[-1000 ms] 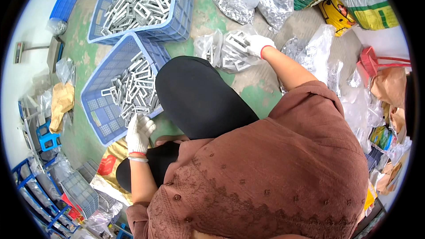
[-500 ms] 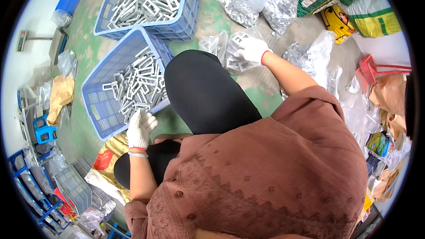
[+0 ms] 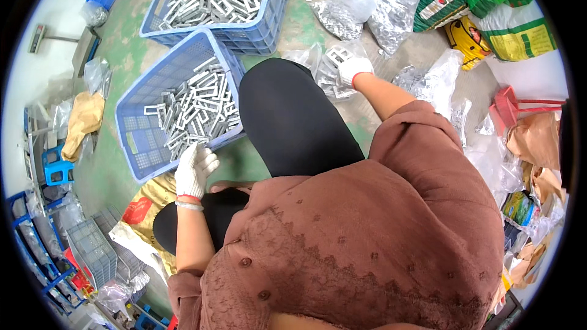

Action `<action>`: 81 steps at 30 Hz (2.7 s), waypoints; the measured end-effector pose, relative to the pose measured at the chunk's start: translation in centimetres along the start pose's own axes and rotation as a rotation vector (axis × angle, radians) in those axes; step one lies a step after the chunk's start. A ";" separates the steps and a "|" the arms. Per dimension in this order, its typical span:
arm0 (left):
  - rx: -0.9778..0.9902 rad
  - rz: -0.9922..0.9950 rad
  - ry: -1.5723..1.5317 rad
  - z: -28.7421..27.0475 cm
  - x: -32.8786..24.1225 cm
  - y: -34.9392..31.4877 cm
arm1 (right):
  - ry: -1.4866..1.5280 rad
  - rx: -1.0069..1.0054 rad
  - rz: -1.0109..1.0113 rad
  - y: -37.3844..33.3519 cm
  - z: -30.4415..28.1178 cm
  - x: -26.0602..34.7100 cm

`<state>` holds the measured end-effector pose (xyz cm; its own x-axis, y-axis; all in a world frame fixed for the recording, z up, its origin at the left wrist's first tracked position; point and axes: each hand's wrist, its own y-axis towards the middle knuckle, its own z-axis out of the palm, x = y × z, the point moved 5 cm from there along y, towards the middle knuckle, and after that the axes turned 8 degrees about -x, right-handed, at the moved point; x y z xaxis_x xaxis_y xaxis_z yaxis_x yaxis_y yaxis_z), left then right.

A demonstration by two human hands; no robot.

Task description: The person sits on the floor and sorts small rectangular metal pieces from a blue basket into a plastic bag. They pick up handfuls of parts, inspect them, and transfer them into the bag repeatedly.

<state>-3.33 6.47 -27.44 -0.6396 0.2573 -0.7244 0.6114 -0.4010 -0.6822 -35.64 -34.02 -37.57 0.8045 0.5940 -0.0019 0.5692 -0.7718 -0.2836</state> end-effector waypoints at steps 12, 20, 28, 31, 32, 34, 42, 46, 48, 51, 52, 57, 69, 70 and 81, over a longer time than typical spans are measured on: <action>0.023 0.001 -0.015 0.5 0.1 -0.1 | 0.111 0.018 -0.327 0.3 -8.3 1.9; -0.061 0.102 0.098 0.7 -5.5 -0.6 | 0.140 0.455 -0.016 0.3 -10.6 3.2; 0.028 0.312 0.119 -3.4 -11.0 -0.9 | 0.005 -0.271 -0.454 4.0 -22.0 12.9; 0.058 0.358 0.054 -4.5 -11.8 -0.4 | -0.025 -0.294 -0.689 4.2 -24.7 21.0; 0.075 0.376 0.032 -4.8 -12.1 -0.1 | -0.022 -0.315 -0.766 3.9 -25.1 23.6; -0.003 0.427 0.000 -4.4 -12.7 -0.2 | -0.124 -0.191 -0.871 3.9 -24.3 29.3; -0.108 0.431 0.044 -6.5 -14.3 -0.4 | -0.392 0.347 -1.040 6.7 -6.1 46.1; -0.133 0.537 0.180 -6.5 -15.5 -2.1 | -0.376 0.483 -1.021 6.8 4.7 48.9; -0.185 0.467 0.074 -6.6 -15.5 -2.6 | -0.276 0.430 -1.061 4.7 5.0 49.9; -0.256 0.520 0.334 -6.7 -16.1 -3.0 | -0.156 0.442 -0.997 4.1 7.8 50.3; -0.270 0.401 0.183 -6.5 -16.0 -3.0 | -0.226 0.464 -1.024 4.3 8.0 50.2; -0.206 0.420 0.162 -6.0 -16.4 -2.3 | -0.466 0.428 -1.162 4.4 7.8 49.6; -0.206 0.379 0.209 -5.4 -16.1 -1.1 | -0.352 0.486 -0.933 5.9 8.6 50.8; -0.191 0.408 0.270 -5.5 -16.3 -1.1 | -0.385 0.527 -0.919 5.7 8.4 50.8; -0.156 0.438 0.329 -5.5 -16.3 -1.2 | -0.172 0.511 -0.818 6.1 10.4 49.4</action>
<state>8.94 7.61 -15.35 -0.1467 0.3667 -0.9187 0.8646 -0.4037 -0.2992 5.77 -7.03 -49.32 0.1350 0.9583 0.2517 0.7655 0.0604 -0.6405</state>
